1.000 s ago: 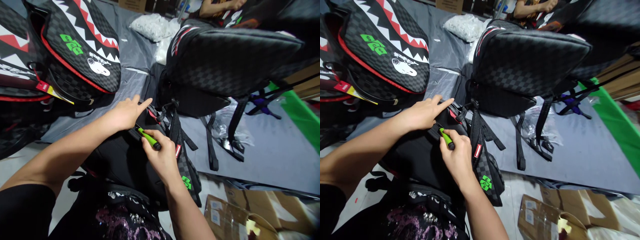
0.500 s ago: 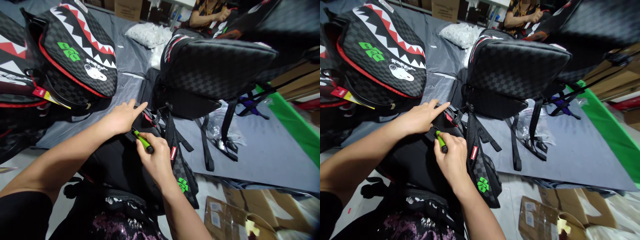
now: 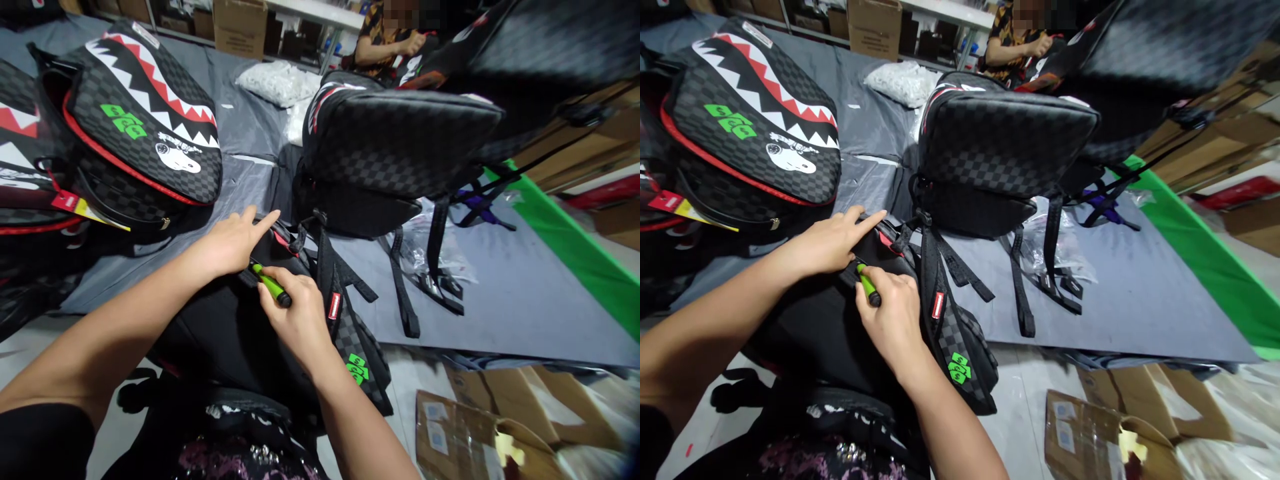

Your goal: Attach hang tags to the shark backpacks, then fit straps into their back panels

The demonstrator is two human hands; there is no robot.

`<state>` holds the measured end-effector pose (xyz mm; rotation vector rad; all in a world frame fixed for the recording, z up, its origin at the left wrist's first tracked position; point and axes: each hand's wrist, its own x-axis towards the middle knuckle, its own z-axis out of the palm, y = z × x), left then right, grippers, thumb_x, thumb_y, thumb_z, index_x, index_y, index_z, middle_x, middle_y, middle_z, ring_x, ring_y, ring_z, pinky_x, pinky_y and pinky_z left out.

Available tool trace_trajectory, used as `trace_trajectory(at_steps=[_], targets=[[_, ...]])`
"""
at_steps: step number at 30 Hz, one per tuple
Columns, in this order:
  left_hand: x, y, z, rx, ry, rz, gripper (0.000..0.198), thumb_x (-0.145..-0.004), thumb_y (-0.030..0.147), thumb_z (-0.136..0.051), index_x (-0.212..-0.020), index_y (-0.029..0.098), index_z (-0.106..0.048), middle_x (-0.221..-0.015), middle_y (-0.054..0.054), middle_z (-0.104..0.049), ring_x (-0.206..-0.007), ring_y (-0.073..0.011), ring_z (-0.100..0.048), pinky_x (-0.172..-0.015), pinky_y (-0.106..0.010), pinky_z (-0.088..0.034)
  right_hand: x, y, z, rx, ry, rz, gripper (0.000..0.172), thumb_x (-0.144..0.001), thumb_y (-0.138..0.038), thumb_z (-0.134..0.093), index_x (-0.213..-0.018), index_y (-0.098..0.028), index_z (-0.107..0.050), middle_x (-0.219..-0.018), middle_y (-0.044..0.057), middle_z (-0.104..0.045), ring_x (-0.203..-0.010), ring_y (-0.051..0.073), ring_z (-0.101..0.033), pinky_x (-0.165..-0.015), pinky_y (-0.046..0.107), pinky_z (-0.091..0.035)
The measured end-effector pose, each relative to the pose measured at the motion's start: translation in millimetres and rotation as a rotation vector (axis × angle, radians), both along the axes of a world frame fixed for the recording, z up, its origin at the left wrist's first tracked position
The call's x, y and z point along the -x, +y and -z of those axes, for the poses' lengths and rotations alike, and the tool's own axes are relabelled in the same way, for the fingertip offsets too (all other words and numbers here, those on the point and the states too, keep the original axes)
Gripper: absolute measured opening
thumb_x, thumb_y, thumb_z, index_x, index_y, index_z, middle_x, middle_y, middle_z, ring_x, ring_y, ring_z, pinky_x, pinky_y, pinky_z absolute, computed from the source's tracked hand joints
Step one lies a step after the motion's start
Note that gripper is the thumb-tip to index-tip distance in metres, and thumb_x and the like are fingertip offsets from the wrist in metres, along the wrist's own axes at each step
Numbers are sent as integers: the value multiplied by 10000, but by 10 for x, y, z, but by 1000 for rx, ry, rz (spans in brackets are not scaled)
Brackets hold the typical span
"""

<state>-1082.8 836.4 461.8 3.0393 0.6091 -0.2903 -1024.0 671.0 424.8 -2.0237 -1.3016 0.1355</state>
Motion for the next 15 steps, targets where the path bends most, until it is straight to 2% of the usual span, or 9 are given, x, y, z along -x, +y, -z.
trace_trajectory(at_steps=[5,8,11,15], targets=[[-5,-6,-2,-19,7,-6,913,-820,129,-564,-1564,281,-57,-1507,-166,-312,-1197,-312,-547,-885,-388,-533,-41,-9,-9,63,1,-26,221,-850,-167,-643,-1054,-240,-689,-947,15,-769,-835,210,-712,-791,327,-482],[-8,-3,-26,-26,19,0,907,-822,144,-560,-1565,275,-55,-1521,-166,-305,-1213,-313,-542,-894,-388,-532,-71,-8,-26,41,38,-80,271,-835,-133,-648,-1076,-249,-690,-1007,6,-765,-878,199,-711,-826,322,-483],[14,5,-39,-24,16,14,896,-830,164,-558,-1564,276,-57,-1533,-160,-298,-1243,-315,-534,-913,-388,-530,-47,-5,-60,77,44,-57,278,-822,-108,-644,-1062,-238,-701,-992,14,-769,-873,193,-716,-828,311,-483],[30,94,38,-38,-30,47,862,-842,204,-531,-1568,256,-70,-1514,-183,-325,-1219,-353,-559,-878,-418,-547,0,23,-94,108,0,-27,204,-852,-199,-642,-1043,-237,-704,-935,14,-773,-865,183,-719,-840,294,-465]])
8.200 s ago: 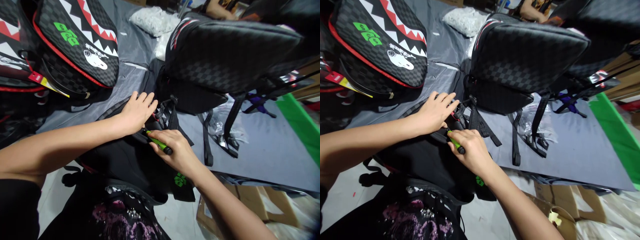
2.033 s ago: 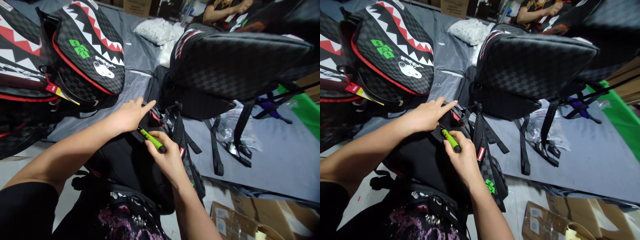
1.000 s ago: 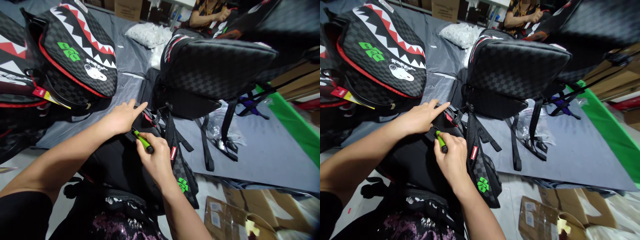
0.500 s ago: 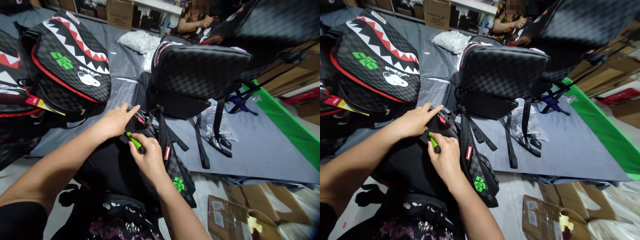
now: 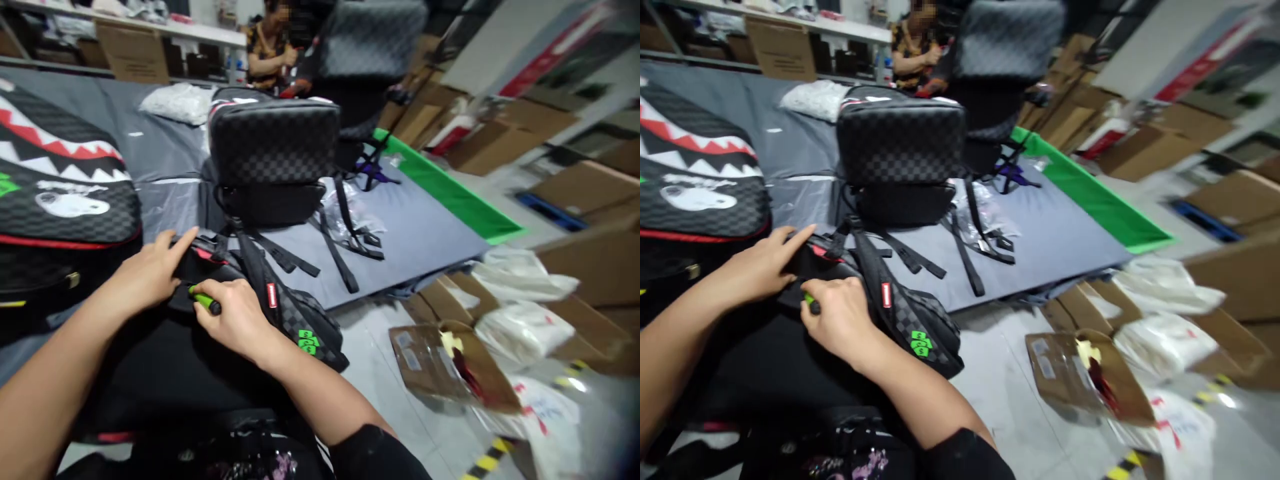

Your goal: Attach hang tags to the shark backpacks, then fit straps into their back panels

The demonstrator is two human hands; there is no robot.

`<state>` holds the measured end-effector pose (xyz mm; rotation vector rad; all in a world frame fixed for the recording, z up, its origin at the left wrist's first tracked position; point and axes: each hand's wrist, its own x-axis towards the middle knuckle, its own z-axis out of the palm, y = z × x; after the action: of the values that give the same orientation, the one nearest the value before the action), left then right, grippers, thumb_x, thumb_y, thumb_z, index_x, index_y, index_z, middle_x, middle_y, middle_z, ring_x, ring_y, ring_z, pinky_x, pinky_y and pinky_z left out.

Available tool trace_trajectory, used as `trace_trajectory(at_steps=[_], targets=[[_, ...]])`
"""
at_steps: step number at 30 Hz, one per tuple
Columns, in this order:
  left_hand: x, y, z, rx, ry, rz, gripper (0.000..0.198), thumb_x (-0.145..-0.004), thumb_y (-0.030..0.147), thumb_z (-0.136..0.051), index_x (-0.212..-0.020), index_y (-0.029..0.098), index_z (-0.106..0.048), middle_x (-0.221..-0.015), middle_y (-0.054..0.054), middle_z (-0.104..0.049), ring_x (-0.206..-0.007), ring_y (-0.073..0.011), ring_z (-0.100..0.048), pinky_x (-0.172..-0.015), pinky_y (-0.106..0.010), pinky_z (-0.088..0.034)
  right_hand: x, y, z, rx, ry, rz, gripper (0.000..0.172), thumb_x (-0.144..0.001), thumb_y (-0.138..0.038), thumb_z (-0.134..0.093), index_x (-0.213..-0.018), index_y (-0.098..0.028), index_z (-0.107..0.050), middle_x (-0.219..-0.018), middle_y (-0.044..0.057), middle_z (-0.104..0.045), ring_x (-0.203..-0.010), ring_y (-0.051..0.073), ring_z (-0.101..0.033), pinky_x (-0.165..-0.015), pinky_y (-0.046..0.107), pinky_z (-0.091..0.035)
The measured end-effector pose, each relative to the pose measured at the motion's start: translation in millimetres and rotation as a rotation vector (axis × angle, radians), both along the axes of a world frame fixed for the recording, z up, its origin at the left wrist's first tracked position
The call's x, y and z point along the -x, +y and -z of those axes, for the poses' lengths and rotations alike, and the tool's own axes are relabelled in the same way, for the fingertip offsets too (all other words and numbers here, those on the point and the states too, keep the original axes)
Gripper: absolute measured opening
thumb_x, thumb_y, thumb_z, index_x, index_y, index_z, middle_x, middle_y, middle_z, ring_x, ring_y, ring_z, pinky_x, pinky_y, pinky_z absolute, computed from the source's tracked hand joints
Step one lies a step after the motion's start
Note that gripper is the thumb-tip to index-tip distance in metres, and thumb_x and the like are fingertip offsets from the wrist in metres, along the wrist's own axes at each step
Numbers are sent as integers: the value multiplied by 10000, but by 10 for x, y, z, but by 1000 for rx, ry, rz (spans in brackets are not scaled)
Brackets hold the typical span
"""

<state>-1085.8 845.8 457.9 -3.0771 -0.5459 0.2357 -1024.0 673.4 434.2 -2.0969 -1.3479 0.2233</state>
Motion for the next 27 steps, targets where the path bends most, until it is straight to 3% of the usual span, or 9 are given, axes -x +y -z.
trace_trajectory(at_steps=[4,7,10,11,13,14,16,22,27], targets=[[-19,139,135,-24,1,28,892,-851,244,-541,-1572,242,-16,-1489,-181,-325,-1234,-355,-544,-924,-417,-522,-93,-127,-90,-44,-4,55,115,-852,-253,-617,-913,-200,-700,-845,27,-762,-797,197,-712,-830,317,-463],[-1,205,195,-33,1,29,928,-855,273,-558,-1564,287,40,-1485,-132,-307,-1257,-322,-524,-985,-386,-487,-384,-467,-155,-358,21,79,87,-837,-198,-570,-867,-202,-652,-1077,44,-733,-982,188,-682,-925,319,-446],[12,240,220,-33,0,19,911,-867,294,-536,-1556,319,59,-1491,-102,-293,-1270,-310,-508,-1002,-374,-473,-1000,-934,-37,-505,-9,380,197,-901,-204,-453,-1012,-200,-615,-1040,60,-713,-996,189,-666,-903,325,-472],[10,248,227,-32,4,17,907,-869,301,-528,-1555,320,64,-1493,-98,-290,-1277,-308,-501,-1003,-371,-471,-1260,-1091,56,-446,-51,552,248,-929,-235,-418,-1081,-185,-608,-987,69,-710,-914,193,-676,-850,322,-487],[1,262,242,-26,10,19,900,-868,303,-513,-1554,317,70,-1493,-95,-288,-1283,-305,-494,-1004,-364,-467,-1790,-1369,295,-41,-152,861,325,-950,-246,-384,-1171,-163,-608,-997,95,-705,-891,206,-669,-804,306,-478],[-4,268,252,-22,12,20,899,-865,301,-508,-1554,317,70,-1493,-93,-287,-1283,-302,-494,-1004,-361,-465,-2034,-1482,427,240,-167,944,341,-950,-237,-387,-1201,-184,-611,-1038,96,-704,-932,211,-665,-805,297,-470],[-9,280,276,-17,12,17,900,-856,293,-499,-1552,324,71,-1496,-90,-282,-1277,-298,-498,-1004,-357,-463,-2435,-1644,680,396,-137,970,291,-875,-169,-505,-1105,-160,-682,-1004,127,-710,-939,243,-663,-780,296,-457],[6,299,324,-5,-3,-17,883,-839,302,-475,-1547,351,49,-1484,-83,-293,-1270,-288,-507,-1005,-352,-462,-3086,-1788,1097,481,-177,995,334,-913,-240,-526,-1211,-137,-638,-1320,185,-564,-1138,265,-546,-845,309,-431],[10,276,306,16,-29,-14,874,-822,307,-473,-1558,326,-2,-1479,-92,-311,-1282,-296,-504,-1005,-356,-462,-3383,-1791,1178,485,-149,996,277,-921,-232,-527,-1091,-86,-689,-1147,217,-653,-1114,292,-526,-848,333,-414]])
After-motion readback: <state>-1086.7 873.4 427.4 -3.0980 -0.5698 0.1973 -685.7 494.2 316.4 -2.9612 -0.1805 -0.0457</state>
